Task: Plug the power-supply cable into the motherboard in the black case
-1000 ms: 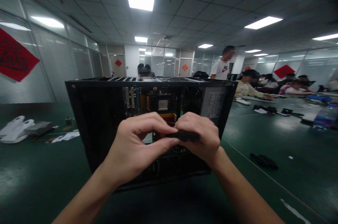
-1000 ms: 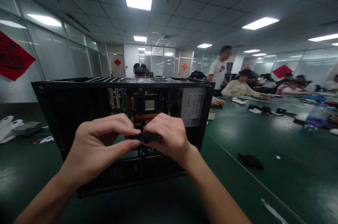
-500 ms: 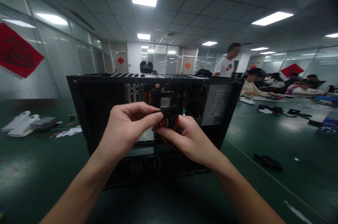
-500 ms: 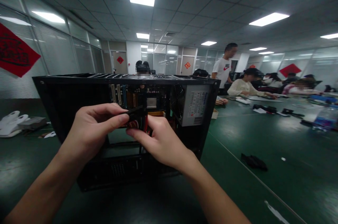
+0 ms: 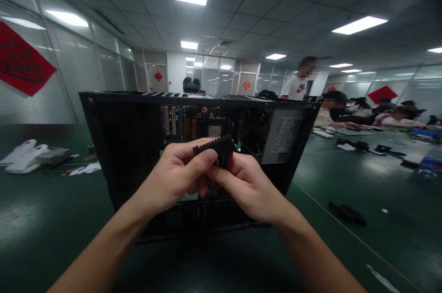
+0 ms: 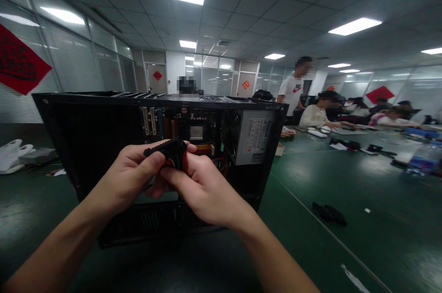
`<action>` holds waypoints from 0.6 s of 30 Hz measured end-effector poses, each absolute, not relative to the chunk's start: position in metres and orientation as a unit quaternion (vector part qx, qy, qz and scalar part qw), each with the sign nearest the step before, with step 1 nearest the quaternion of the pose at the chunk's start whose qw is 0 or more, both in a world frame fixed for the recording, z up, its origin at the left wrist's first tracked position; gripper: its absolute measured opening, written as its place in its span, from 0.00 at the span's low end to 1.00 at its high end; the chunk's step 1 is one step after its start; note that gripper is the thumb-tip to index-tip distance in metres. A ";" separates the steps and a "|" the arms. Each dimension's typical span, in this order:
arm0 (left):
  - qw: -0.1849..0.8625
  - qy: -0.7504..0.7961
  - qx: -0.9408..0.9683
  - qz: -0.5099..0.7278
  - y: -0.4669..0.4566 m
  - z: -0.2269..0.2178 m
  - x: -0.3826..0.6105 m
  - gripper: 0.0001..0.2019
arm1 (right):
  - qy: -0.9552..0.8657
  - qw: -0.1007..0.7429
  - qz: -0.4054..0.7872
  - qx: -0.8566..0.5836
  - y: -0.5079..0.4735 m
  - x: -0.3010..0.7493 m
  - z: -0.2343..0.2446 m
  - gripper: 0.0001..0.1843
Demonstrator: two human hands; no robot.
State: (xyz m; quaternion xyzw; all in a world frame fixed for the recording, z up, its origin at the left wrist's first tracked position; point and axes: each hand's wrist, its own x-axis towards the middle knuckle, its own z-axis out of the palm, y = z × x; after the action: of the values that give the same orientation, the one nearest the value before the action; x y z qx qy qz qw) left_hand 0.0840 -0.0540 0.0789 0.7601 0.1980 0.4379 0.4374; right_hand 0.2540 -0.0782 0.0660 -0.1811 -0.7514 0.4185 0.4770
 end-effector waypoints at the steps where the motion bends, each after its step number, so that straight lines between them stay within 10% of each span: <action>1: 0.426 0.201 0.767 0.435 -0.055 0.079 0.084 0.24 | -0.752 0.467 0.429 -0.179 -0.077 0.254 0.064 0.18; 9: 0.208 0.096 0.857 0.462 -0.061 0.074 0.097 0.15 | -0.784 0.468 0.356 -0.199 -0.057 0.261 0.037 0.16; 18: 0.228 0.062 0.891 0.389 -0.068 0.078 0.098 0.19 | -0.831 0.487 0.132 -0.233 -0.051 0.263 0.021 0.10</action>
State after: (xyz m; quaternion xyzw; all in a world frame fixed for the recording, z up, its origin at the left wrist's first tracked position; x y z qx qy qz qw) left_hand 0.0978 -0.0684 0.0784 0.8907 0.0620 0.3885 0.2275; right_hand 0.2629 -0.0512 0.0215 -0.2331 -0.8313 0.1318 0.4870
